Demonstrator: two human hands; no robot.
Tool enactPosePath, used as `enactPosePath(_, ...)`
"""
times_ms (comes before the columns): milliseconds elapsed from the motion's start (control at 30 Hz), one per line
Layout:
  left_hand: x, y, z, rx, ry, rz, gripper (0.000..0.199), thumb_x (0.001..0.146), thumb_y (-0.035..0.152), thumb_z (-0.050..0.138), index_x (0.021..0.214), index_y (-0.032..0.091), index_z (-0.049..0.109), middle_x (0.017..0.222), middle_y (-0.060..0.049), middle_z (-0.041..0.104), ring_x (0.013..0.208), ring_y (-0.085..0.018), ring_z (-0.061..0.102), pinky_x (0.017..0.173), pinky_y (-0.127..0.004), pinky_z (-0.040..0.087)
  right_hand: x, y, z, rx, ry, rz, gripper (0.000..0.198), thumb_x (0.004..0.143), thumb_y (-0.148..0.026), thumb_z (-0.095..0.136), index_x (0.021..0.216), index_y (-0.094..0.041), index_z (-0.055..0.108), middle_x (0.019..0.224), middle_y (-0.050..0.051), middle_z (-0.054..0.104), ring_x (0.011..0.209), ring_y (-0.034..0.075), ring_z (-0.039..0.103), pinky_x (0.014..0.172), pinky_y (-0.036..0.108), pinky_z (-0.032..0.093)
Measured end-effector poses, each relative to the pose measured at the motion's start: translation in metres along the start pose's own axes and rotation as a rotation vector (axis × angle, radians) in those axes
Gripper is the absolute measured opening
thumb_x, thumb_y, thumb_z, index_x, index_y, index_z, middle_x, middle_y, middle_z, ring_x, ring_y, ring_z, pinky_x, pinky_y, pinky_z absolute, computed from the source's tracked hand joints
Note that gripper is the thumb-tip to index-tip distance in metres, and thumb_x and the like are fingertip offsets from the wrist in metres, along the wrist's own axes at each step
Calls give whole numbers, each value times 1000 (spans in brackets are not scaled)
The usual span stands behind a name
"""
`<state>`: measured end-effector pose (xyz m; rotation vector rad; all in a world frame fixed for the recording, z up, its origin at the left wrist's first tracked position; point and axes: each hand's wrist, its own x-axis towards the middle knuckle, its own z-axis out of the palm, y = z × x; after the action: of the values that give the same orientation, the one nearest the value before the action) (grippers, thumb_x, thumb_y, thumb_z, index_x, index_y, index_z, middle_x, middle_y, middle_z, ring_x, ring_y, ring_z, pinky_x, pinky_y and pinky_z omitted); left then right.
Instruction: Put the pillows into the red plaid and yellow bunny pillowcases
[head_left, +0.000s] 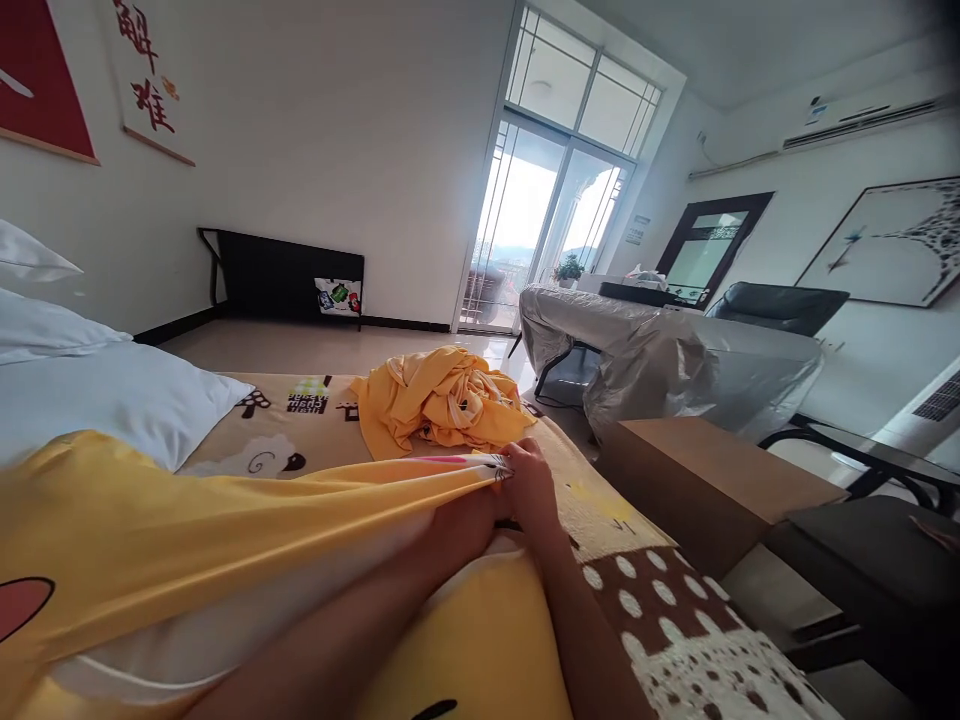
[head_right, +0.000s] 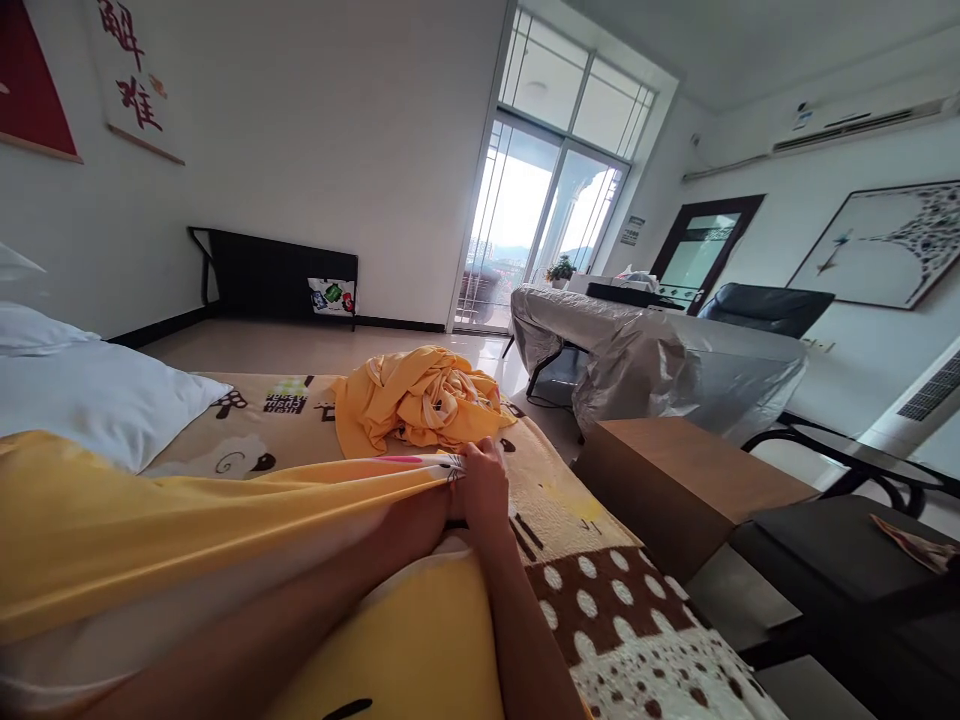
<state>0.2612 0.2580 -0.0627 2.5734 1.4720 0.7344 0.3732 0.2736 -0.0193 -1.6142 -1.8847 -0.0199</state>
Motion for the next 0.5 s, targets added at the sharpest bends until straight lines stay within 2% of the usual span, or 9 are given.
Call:
enactPosePath(67, -4, 2, -2, 55, -30, 0, 36, 91, 16, 41, 123, 10, 56, 127, -17, 59, 117, -28, 55, 99, -46, 47, 0, 1, 0, 36, 21, -15, 27, 70, -2, 46, 82, -17, 65, 90, 6, 61, 78, 14, 55, 63, 21, 34)
enactPosePath(167, -13, 8, -7, 129, -78, 75, 31, 88, 10, 41, 109, 9, 64, 115, -17, 65, 113, -30, 58, 96, -47, 46, 1, 3, 0, 105, 33, 15, 25, 74, -6, 44, 86, -17, 63, 80, 5, 65, 72, 15, 56, 61, 22, 34)
enactPosePath(200, -17, 10, -9, 149, -89, 136, 30, 89, 10, 41, 107, 11, 65, 112, -16, 66, 114, -28, 57, 98, -45, 45, 1, 4, 0, 129, 37, 27, 25, 75, -8, 44, 88, -18, 63, 78, 5, 65, 71, 16, 57, 61, 22, 34)
enactPosePath(267, -25, 11, -14, 230, -75, 347, 30, 91, 11, 39, 107, 13, 65, 109, -14, 67, 114, -25, 57, 101, -40, 41, 1, 5, -2, 179, 48, 44, 27, 74, -10, 43, 90, -17, 63, 74, 5, 66, 68, 17, 58, 60, 22, 35)
enactPosePath(367, -33, 8, -24, 359, 15, 638, 33, 94, 12, 34, 111, 12, 62, 117, -15, 63, 115, -25, 55, 101, -38, 39, 2, 5, -5, 283, 52, 29, 32, 65, -7, 42, 89, -18, 61, 72, 3, 66, 67, 17, 58, 59, 22, 37)
enactPosePath(433, -35, 5, -32, 265, 4, 649, 27, 94, 16, 39, 109, 15, 61, 121, -11, 62, 114, -23, 55, 101, -36, 39, 1, 5, -8, 377, 36, -17, 33, 60, -7, 42, 85, -18, 60, 71, 2, 66, 66, 16, 58, 59, 22, 37)
enactPosePath(500, -34, 4, -40, 66, -96, 515, 18, 89, 19, 47, 97, 20, 63, 109, -5, 66, 104, -19, 59, 96, -31, 42, 1, 6, -11, 471, -1, -59, 32, 57, -9, 42, 82, -18, 60, 71, 1, 66, 66, 16, 58, 59, 23, 38)
